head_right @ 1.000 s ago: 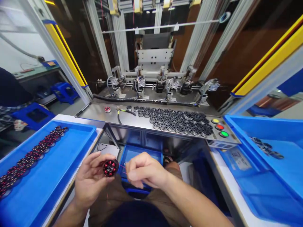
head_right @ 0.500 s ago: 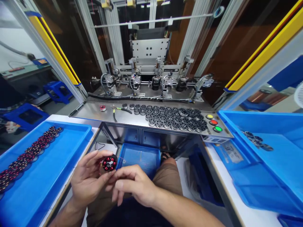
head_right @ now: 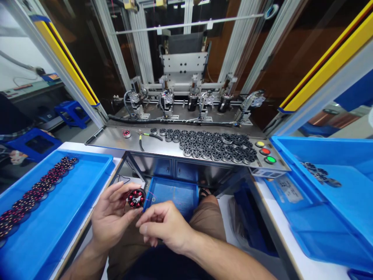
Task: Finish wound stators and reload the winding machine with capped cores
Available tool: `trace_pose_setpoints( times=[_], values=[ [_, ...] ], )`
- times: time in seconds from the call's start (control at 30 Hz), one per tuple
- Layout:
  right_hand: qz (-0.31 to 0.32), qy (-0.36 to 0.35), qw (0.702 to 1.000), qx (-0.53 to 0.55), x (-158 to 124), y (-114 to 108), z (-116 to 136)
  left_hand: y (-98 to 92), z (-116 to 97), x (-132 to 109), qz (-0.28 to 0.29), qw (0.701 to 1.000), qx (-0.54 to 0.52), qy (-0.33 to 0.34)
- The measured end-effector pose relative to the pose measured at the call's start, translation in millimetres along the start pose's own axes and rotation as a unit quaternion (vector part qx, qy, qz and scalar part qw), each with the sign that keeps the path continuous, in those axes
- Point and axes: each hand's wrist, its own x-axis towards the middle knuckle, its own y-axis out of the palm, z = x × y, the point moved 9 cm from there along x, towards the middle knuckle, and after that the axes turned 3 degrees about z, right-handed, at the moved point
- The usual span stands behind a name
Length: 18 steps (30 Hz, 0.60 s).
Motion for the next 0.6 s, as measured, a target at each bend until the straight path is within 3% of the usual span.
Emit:
trace_pose_setpoints(
  times=[0.2,0.4,0.6],
  values=[
    [0.054,0.015,0.997,-0.056,-8.7,-3.0,13.7,3.3,9.9,3.8,0.025,0.994,-0.079,-0.070],
    [-0.018,-0.043,0.989,-0.142,-7.5,-16.5,64.3,25.9,13.4,-4.1,0.142,0.974,-0.133,-0.115],
    [0.000,-0.026,0.989,-0.147,-7.6,-5.0,54.0,31.8,18.3,-3.5,0.087,0.970,-0.188,-0.125]
  ],
)
